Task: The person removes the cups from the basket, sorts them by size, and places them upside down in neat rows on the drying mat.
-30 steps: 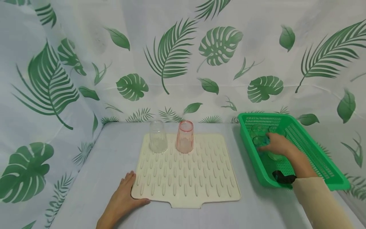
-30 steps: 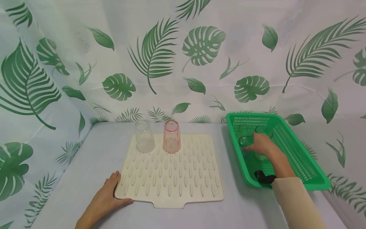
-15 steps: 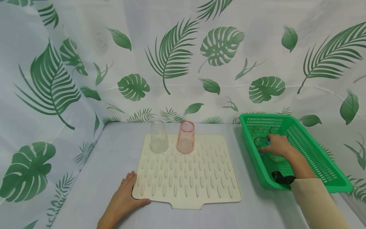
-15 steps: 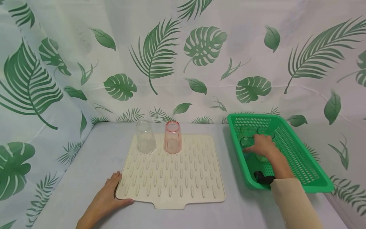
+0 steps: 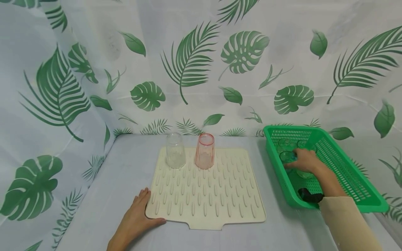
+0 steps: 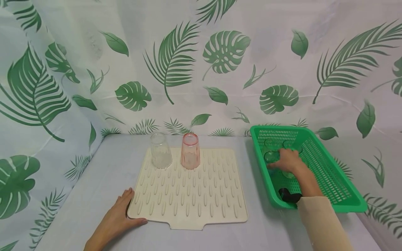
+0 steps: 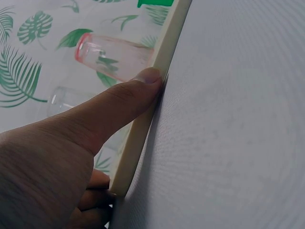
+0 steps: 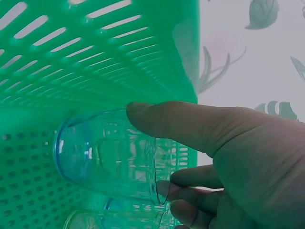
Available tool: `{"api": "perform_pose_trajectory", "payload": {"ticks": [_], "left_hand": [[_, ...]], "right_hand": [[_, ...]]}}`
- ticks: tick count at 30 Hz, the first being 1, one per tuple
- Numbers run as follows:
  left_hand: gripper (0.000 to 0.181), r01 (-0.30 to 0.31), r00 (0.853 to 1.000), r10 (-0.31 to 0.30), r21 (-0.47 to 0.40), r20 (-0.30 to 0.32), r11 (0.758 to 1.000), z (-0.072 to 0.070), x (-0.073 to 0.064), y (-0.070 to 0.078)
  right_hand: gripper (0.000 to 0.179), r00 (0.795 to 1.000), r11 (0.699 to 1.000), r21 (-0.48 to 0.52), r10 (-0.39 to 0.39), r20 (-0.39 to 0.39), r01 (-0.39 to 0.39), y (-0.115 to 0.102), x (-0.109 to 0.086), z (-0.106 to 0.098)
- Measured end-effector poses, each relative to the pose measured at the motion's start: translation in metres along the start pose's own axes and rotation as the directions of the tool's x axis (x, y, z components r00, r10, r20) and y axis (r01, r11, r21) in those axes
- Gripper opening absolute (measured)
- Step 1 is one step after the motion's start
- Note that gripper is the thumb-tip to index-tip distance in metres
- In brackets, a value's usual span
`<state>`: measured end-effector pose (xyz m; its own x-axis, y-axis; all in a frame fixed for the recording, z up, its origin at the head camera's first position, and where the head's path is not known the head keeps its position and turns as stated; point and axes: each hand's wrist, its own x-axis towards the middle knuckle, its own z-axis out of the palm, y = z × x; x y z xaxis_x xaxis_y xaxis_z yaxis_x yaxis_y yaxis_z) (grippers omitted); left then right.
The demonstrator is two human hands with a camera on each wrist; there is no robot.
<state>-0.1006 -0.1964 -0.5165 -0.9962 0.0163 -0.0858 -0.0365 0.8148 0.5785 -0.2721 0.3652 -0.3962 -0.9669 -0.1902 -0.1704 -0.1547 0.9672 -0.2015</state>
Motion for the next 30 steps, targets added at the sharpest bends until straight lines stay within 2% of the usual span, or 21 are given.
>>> {"api": "perform_pose_trajectory", "payload": {"ticks": [9,14,20,25,30], "left_hand": [[0.122,0.004,1.000,-0.004,0.007,-0.011,1.000,0.000,-0.001,0.002],[0.122,0.013,1.000,-0.013,-0.001,-0.005,1.000,-0.001,-0.002,0.001],[0.120,-0.003,1.000,0.003,-0.009,-0.005,1.000,0.000,-0.002,0.001],[0.120,-0.005,1.000,0.005,-0.007,-0.008,1.000,0.000,-0.003,0.001],[0.122,0.003,1.000,-0.003,-0.010,-0.015,1.000,0.000,-0.003,0.002]], "right_hand": [[0.097,0.999,0.999,0.034,0.034,-0.031,-0.033,-0.003,-0.009,-0.005],[0.096,0.995,0.997,0.074,0.036,-0.088,-0.029,-0.007,-0.017,-0.011],[0.097,0.987,0.990,0.133,0.062,-0.145,-0.043,-0.018,-0.030,-0.022],[0.093,0.971,0.988,0.150,0.064,-0.230,-0.029,-0.030,-0.039,-0.032],[0.087,0.942,0.981,0.195,0.047,-0.331,0.020,-0.045,-0.047,-0.039]]}}
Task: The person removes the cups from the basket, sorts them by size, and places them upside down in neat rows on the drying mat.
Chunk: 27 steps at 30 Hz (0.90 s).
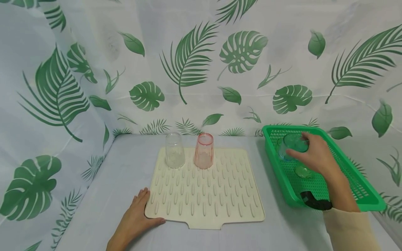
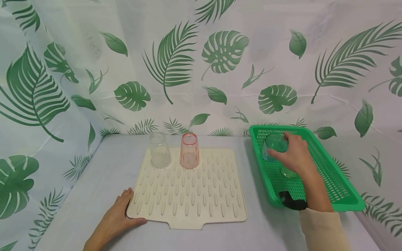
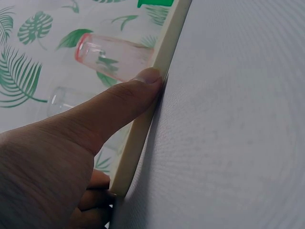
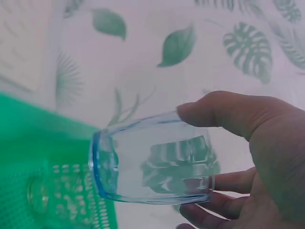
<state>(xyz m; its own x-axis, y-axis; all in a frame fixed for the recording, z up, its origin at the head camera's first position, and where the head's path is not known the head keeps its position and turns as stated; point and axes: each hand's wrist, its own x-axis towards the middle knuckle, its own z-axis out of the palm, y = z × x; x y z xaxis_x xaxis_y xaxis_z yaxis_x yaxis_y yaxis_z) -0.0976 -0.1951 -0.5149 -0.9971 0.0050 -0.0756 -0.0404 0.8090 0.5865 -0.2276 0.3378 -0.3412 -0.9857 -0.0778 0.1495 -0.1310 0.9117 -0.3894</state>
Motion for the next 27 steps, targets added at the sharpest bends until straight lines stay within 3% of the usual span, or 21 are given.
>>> {"api": "perform_pose_trajectory", "payload": {"ticks": [8,15,27], "left_hand": [[0.123,-0.007,1.000,0.007,0.040,0.004,0.999,0.000,0.002,0.001],[0.123,-0.005,1.000,0.005,0.038,0.001,0.999,0.001,0.003,-0.001],[0.124,-0.027,1.000,0.028,0.030,-0.009,0.999,0.002,0.002,-0.003]], "right_hand": [[0.088,0.993,0.994,0.105,-0.014,-0.114,0.026,-0.029,-0.012,-0.003],[0.085,0.982,0.982,0.172,-0.042,-0.182,0.074,-0.053,-0.024,0.008],[0.089,0.972,0.944,0.292,-0.094,-0.214,0.155,-0.091,-0.037,0.038]]}}
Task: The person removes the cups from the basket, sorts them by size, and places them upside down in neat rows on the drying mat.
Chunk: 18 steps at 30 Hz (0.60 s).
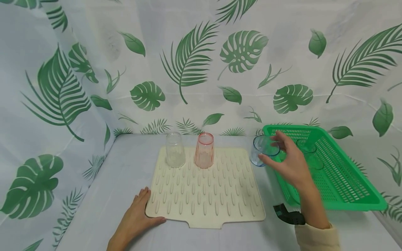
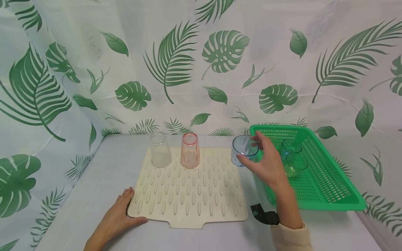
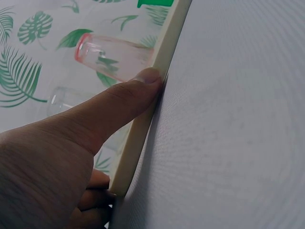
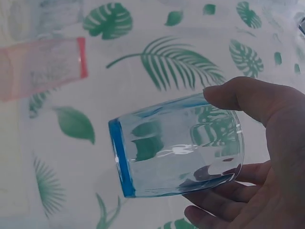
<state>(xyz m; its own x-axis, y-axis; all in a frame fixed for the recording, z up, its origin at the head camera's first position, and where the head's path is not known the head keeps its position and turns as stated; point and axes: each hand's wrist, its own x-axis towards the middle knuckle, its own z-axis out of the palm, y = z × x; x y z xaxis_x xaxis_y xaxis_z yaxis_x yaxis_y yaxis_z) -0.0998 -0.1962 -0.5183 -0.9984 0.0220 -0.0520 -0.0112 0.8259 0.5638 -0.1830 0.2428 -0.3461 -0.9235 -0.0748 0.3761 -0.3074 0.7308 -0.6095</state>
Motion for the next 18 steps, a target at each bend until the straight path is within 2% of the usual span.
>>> {"api": "perform_pose_trajectory", "payload": {"ticks": [9,18], "left_hand": [[0.121,-0.007,1.000,0.007,0.002,0.002,1.000,-0.001,0.000,0.002],[0.122,-0.008,1.000,0.008,0.005,0.000,1.000,-0.001,0.000,0.002]], "right_hand": [[0.084,0.993,0.991,0.085,-0.100,-0.065,0.105,-0.014,-0.006,0.022],[0.081,0.988,0.977,0.160,-0.125,-0.094,0.139,-0.020,-0.012,0.040]]}}
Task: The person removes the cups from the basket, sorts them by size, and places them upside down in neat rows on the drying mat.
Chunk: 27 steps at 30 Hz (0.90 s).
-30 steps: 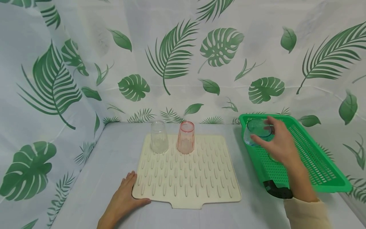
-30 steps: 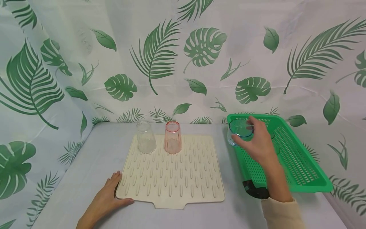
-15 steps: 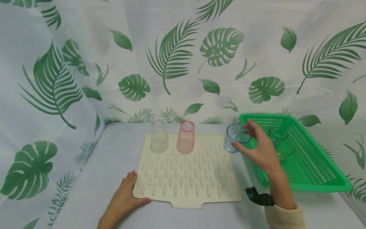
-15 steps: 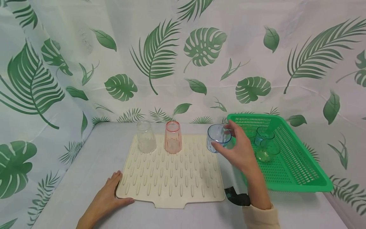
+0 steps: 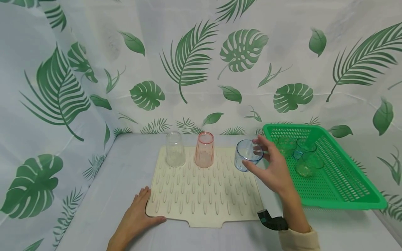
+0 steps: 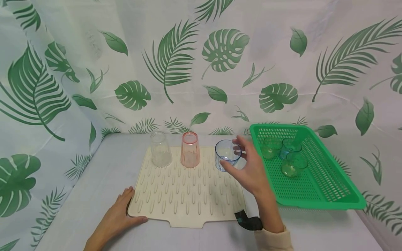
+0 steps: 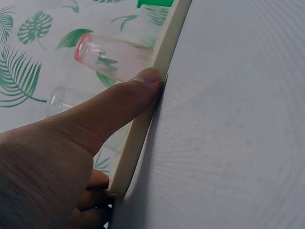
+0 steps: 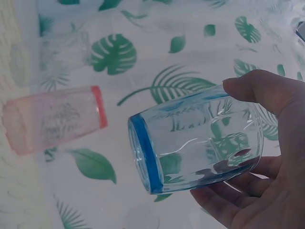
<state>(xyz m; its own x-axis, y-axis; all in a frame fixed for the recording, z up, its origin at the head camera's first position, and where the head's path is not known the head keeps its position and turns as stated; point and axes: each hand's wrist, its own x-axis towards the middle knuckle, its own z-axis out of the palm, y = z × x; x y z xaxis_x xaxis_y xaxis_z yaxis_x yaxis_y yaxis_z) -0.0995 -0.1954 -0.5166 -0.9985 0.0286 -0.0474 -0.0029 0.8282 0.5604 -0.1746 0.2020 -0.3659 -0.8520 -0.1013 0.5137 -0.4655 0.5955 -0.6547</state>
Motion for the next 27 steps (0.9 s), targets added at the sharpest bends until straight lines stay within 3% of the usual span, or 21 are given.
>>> {"api": "perform_pose_trajectory", "payload": {"ticks": [10,16,21,27], "left_hand": [[0.124,0.047,0.999,-0.046,-0.022,0.026,0.999,0.000,-0.001,-0.001],[0.124,0.020,1.000,-0.020,-0.014,0.013,1.000,-0.001,-0.001,0.000],[0.124,0.046,0.998,-0.045,-0.004,0.041,0.999,-0.005,-0.001,0.005],[0.111,-0.014,1.000,0.014,0.015,0.019,1.000,-0.014,-0.001,0.018]], "right_hand": [[0.077,1.000,0.999,0.046,-0.025,0.011,0.024,0.003,-0.005,0.010],[0.078,0.999,0.999,0.025,-0.038,0.016,0.038,0.000,-0.006,0.015],[0.079,0.998,0.998,0.026,-0.064,0.028,0.063,-0.005,-0.007,0.018],[0.080,0.995,0.997,0.026,-0.081,0.058,0.079,-0.010,-0.008,0.021]]}}
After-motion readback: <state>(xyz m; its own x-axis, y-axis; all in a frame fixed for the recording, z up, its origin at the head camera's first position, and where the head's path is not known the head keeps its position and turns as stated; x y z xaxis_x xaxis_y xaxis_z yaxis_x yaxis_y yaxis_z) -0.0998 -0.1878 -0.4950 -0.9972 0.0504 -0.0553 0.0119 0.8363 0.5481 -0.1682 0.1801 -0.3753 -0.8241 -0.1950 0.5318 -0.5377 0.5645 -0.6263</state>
